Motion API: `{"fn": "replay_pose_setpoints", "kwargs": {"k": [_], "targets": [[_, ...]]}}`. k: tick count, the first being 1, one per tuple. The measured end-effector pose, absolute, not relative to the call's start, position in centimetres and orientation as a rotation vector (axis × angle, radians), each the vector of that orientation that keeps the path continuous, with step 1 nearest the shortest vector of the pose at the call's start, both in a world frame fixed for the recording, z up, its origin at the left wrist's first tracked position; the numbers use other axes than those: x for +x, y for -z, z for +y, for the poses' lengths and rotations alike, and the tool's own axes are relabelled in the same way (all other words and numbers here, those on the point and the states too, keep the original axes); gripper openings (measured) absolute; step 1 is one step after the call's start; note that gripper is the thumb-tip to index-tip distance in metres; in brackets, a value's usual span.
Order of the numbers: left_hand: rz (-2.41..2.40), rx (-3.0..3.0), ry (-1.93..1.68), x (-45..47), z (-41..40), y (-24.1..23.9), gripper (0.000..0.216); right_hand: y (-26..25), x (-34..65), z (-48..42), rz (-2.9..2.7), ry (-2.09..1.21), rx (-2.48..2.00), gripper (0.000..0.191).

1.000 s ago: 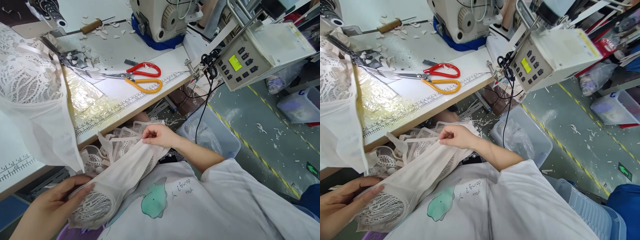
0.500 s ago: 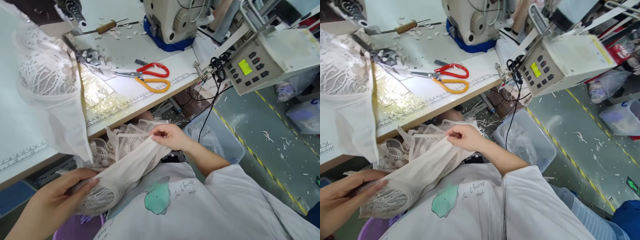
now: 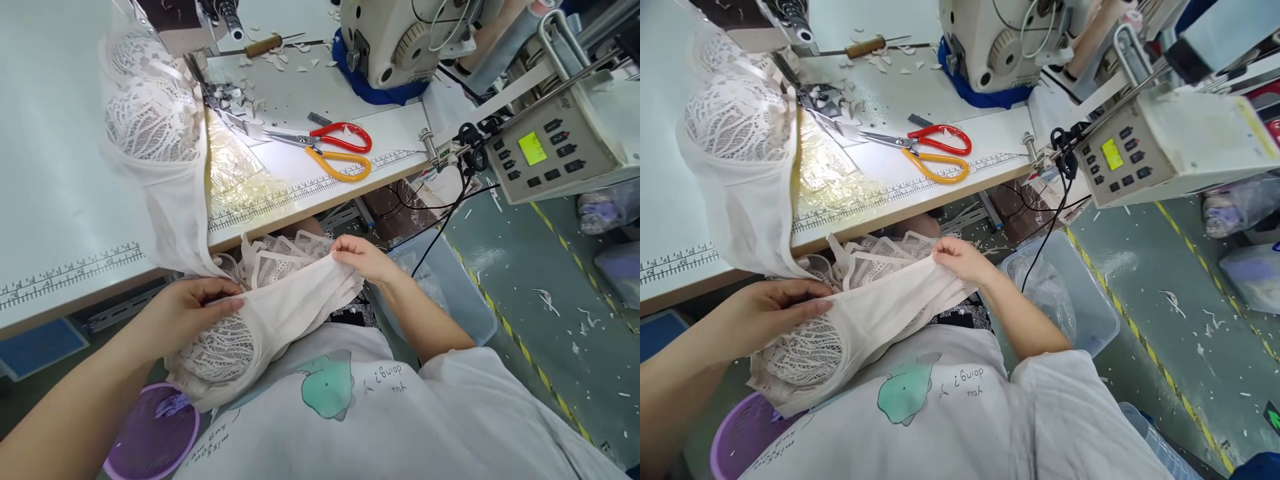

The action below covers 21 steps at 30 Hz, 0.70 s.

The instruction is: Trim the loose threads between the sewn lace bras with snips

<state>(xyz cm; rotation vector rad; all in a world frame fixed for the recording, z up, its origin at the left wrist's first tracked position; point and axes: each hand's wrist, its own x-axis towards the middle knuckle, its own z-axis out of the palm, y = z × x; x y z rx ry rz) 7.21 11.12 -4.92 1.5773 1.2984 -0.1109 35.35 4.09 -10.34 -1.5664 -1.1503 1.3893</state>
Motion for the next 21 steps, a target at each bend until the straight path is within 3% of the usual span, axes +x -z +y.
{"fn": "replay_pose_setpoints", "kwargs": {"k": [7,13,16,21], "targets": [[1.334,1.743,0.1,7.3,10.4,4.4,0.036,10.3,35.7,4.2,-1.345,-1.247,-1.665,0.007],[1.3,1.752,0.074,7.6,9.9,4.0,0.037,7.3,33.0,4.4,-1.82,-0.741,-1.448,0.012],[1.266,1.732,0.094,7.8,9.8,3.5,0.037,6.3,29.7,5.0,-2.091,-0.865,-1.155,0.014],[1.228,1.691,0.124,7.3,9.6,3.6,0.038,6.6,27.3,6.6,-2.238,-1.264,-1.187,0.011]]}}
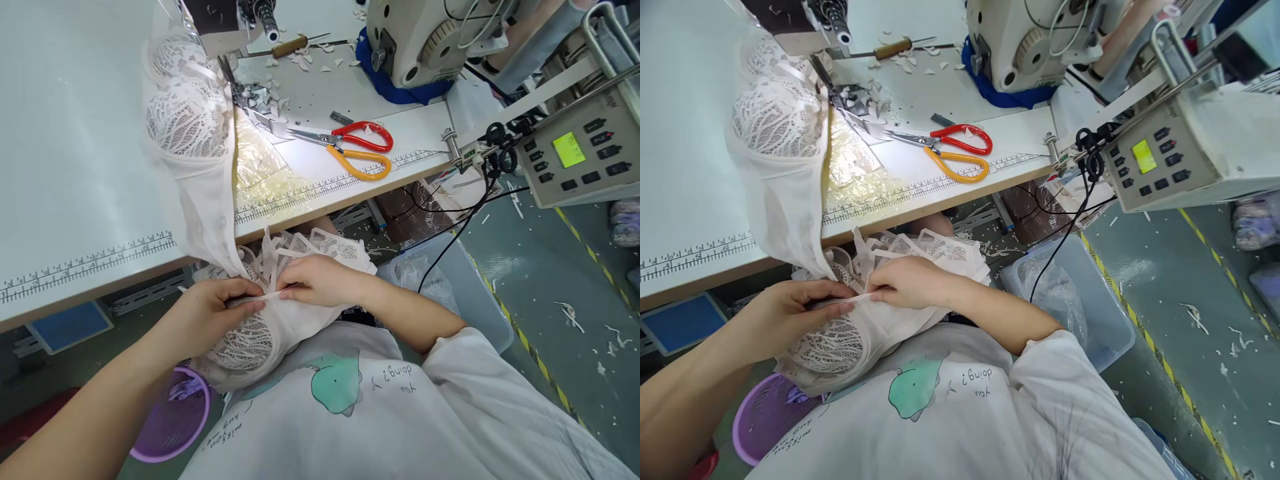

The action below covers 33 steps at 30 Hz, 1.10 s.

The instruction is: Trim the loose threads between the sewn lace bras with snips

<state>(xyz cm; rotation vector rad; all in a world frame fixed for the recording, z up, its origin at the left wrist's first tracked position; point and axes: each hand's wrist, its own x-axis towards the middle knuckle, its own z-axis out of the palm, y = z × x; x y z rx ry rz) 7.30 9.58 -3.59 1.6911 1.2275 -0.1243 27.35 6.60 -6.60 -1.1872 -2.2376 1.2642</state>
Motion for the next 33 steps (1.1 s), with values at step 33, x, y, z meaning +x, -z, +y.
{"fn": "replay_pose_setpoints", "kwargs": {"k": [33], "targets": [[1.38,1.891,0.192,7.6,8.4,3.4,0.038,4.8,27.6,6.7,-2.368,-1.092,-1.082,0.014]]}}
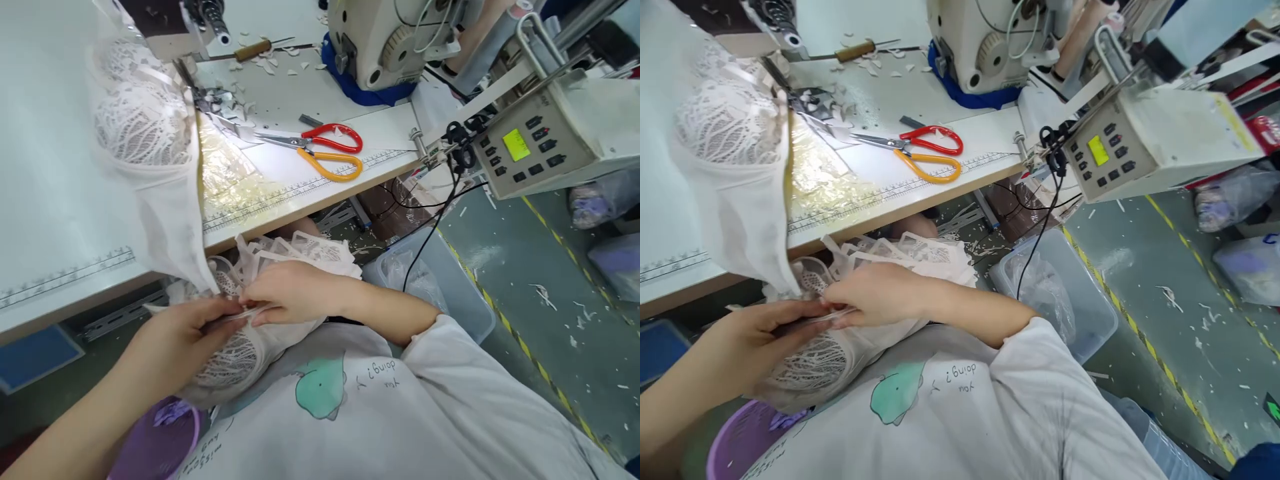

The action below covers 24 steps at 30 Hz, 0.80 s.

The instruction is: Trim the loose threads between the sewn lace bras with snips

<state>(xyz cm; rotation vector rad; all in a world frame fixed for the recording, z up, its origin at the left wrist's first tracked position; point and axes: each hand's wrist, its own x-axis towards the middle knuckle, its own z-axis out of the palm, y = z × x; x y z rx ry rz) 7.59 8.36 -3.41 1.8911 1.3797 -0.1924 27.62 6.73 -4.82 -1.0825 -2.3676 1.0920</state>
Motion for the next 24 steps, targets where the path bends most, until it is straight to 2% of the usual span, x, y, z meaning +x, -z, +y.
{"fn": "replay_pose_setpoints", "kwargs": {"k": [4,7,19,24], "targets": [[1.295,2.059,0.269,7.1,7.1,2.4,0.038,4.6,25.9,6.1,-2.417,-1.166,-1.118,0.013],[1.275,2.104,0.312,6.6,6.5,1.8,0.039,4.4,26.0,5.6,-2.477,-1.102,-1.105,0.012],[1.04,2.376,0.1,6.0,6.0,1.6,0.039,4.8,25.1,4.3,-2.51,-0.947,-1.031,0.02],[0.889,2.726,0.175,4.9,6.5,1.2,0.041,5.1,25.4,4.1,-2.435,-0.971,-1.079,0.017]]}}
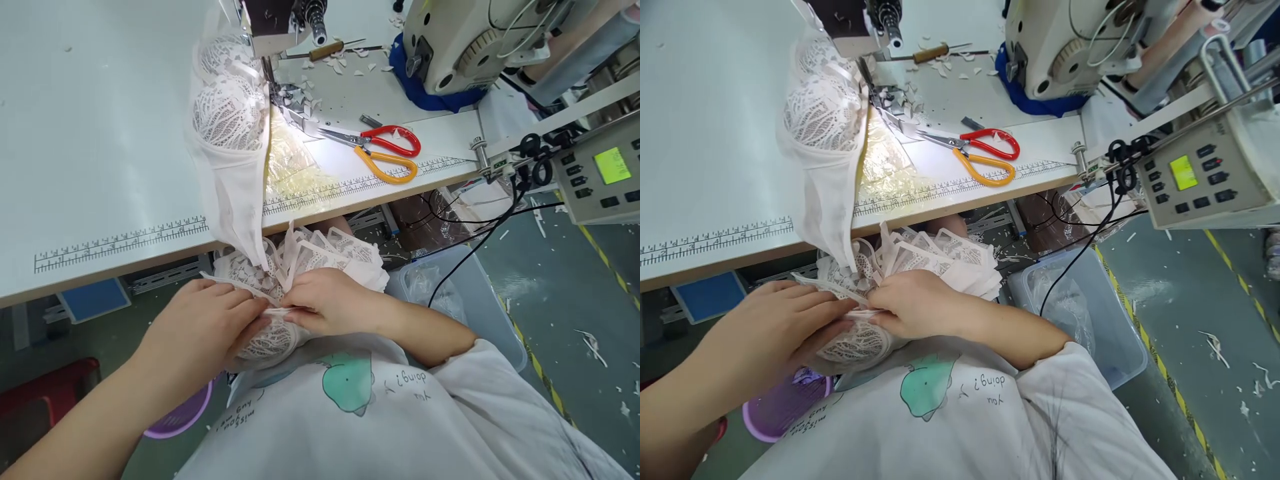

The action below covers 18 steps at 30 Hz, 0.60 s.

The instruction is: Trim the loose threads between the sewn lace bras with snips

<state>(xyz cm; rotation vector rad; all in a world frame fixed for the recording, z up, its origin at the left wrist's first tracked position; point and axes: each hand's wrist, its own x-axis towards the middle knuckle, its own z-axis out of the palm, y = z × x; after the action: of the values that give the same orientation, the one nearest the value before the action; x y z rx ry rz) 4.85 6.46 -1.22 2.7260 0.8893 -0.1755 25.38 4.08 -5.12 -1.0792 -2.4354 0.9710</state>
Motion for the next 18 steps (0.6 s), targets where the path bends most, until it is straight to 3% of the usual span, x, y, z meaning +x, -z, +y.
{"fn": "replay_pose_setpoints", "kwargs": {"k": [3,10,18], "targets": [[0.962,2.666,0.096,2.8,6.7,0.8,0.034,5.3,25.7,4.0,-2.359,-1.027,-1.107,0.014],[1.454,1.692,-0.248,0.3,5.2,-0.1,0.016,5.3,26.0,3.6,-2.171,-1.101,-1.057,0.01],[1.316,1.453,-0.655,1.9,4.3,0.6,0.009,5.4,26.1,2.9,-2.086,-1.205,-1.025,0.008]]}}
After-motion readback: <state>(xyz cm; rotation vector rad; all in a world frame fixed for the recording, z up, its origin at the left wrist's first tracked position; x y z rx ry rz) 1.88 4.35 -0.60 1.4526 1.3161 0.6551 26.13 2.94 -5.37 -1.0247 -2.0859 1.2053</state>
